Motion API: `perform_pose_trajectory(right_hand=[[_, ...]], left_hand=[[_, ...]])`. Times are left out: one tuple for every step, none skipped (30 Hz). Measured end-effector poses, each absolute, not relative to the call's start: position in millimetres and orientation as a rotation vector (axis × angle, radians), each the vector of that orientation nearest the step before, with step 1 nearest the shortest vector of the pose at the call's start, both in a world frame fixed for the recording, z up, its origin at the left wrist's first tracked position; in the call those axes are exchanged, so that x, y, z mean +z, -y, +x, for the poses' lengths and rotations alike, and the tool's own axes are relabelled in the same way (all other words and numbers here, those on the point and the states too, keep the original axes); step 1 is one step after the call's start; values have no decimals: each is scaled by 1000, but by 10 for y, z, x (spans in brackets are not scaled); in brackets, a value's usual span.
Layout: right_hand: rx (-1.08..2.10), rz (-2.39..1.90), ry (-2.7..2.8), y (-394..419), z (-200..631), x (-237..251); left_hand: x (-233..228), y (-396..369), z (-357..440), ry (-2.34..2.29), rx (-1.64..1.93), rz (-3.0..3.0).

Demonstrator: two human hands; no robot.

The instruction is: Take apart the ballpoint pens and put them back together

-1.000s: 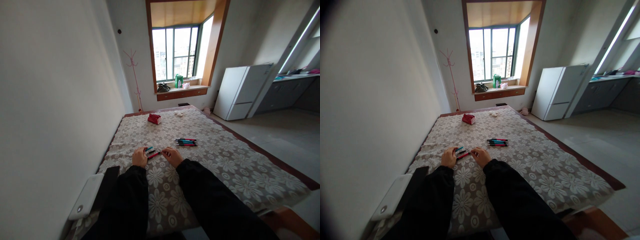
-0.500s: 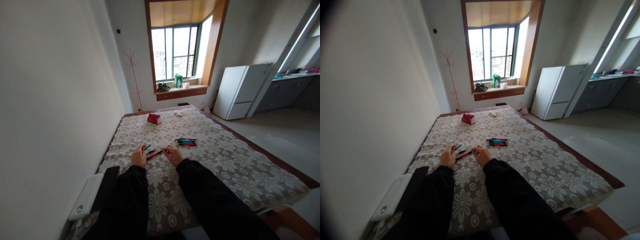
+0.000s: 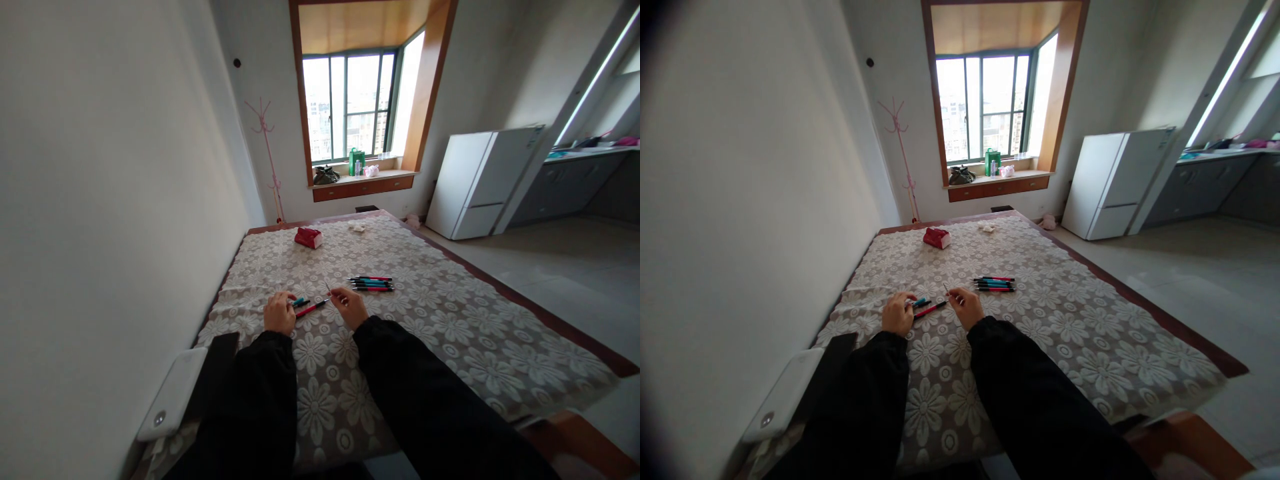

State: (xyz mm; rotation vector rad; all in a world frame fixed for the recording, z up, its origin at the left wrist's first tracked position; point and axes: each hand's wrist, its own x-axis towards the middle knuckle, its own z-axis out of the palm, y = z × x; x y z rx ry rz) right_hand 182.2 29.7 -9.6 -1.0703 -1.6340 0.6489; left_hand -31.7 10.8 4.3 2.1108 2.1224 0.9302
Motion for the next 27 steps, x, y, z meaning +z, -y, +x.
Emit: perform_pose_trajectory(right_hand=[[648, -1061, 1636, -298, 1824, -93], [645, -1052, 1639, -299, 1826, -90], [640, -1043, 1643, -299, 1828, -90], [635, -1038, 1646, -299, 1829, -90], [630, -1036, 1647, -299, 1830, -91], [624, -1035, 1648, -298, 1831, -93], [619, -1034, 1650, -297, 1831, -93], [614, -1034, 1652, -296, 1831, -94], [610, -1034, 1653, -296, 1831, -93], [608, -1035, 1653, -295, 1831, -93], [606, -1036, 1654, -295, 1831, -92], [604, -1038, 1655, -295, 1831, -92], [603, -1040, 1656, -296, 1831, -93], [602, -1042, 1658, -298, 1831, -95], [601, -1043, 1662, -300, 1831, -98], [600, -1044, 1665, -302, 1831, -102], [600, -1045, 1667, -305, 1830, -107], [601, -1045, 1668, -306, 1830, -111], [602, -1043, 1669, -307, 1829, -114], [607, -1039, 1669, -307, 1827, -116], [618, -1038, 1662, -306, 1824, -117], [635, -1041, 1647, -305, 1821, -116], [658, -1047, 1625, -304, 1817, -115], [684, -1054, 1599, -305, 1814, -115], [711, -1059, 1569, -309, 1810, -117], [737, -1058, 1541, -317, 1808, -121], [763, -1049, 1514, -328, 1807, -128]], left_hand=[[34, -113, -321, -2101, 939, 2118], [22, -119, -328, -2086, 948, 2119], [11, -126, -337, -2079, 959, 2113], [1, -133, -348, -2076, 972, 2104], [-7, -140, -360, -2077, 986, 2091], [-11, -146, -373, -2080, 1001, 2077], [-12, -150, -387, -2084, 1017, 2060], [-9, -154, -401, -2088, 1032, 2042], [-3, -156, -414, -2091, 1045, 2023], [3, -157, -426, -2091, 1054, 2002], [9, -159, -435, -2087, 1060, 1978], [13, -161, -443, -2083, 1061, 1951], [12, -165, -446, -2082, 1058, 1926], [7, -170, -447, -2086, 1049, 1905], [-3, -175, -444, -2096, 1031, 1891], [-17, -180, -439, -2109, 1001, 1888], [-33, -185, -433, -2126, 959, 1895], [-50, -189, -428, -2145, 909, 1911], [-65, -191, -424, -2162, 859, 1932], [-78, -192, -422, -2175, 812, 1956], [-87, -191, -424, -2181, 772, 1980], [-92, -189, -430, -2179, 747, 2002], [-95, -188, -437, -2170, 734, 2020], [-96, -187, -447, -2154, 732, 2032], [-97, -188, -456, -2138, 739, 2041], [-98, -190, -466, -2128, 756, 2044], [-99, -194, -473, -2123, 779, 2041]])
